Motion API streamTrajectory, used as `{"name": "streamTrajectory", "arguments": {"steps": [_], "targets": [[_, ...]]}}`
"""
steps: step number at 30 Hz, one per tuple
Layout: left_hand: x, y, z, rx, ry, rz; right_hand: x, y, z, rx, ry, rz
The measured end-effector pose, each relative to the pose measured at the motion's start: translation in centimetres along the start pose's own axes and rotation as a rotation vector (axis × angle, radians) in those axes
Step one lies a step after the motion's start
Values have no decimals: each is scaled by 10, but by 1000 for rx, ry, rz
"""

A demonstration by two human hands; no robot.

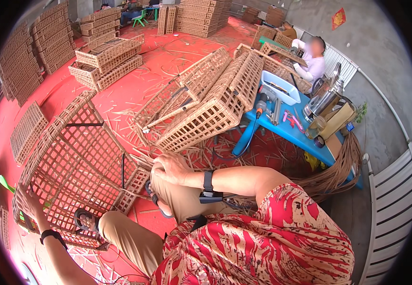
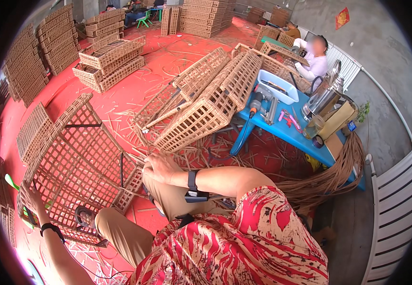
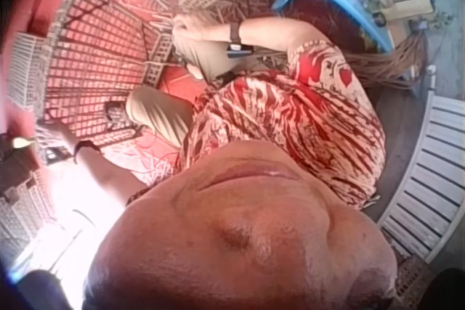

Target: Weaving bamboo or rattan strips through a furniture frame to create a woven structure.

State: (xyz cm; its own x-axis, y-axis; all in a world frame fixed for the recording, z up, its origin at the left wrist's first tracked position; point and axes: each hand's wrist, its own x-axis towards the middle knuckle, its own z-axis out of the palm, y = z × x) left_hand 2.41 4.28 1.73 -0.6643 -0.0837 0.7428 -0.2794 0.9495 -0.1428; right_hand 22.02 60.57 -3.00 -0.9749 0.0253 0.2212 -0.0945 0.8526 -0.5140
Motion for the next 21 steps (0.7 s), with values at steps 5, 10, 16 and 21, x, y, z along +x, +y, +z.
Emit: {"name": "streamTrajectory", "arguments": {"steps": [5, 10, 16, 21], "targets": [[0, -6, 7, 2, 43, 17, 0, -1, -1, 9, -21, 12], [0, -2, 4, -9, 18, 3, 0, 0, 1, 19, -24, 22], [-1, -6, 7, -1, 64, 18, 2, 2, 2, 19, -32, 10], [3, 8, -1, -14, 12, -8, 3, 4, -1, -6, -13, 20]]}}
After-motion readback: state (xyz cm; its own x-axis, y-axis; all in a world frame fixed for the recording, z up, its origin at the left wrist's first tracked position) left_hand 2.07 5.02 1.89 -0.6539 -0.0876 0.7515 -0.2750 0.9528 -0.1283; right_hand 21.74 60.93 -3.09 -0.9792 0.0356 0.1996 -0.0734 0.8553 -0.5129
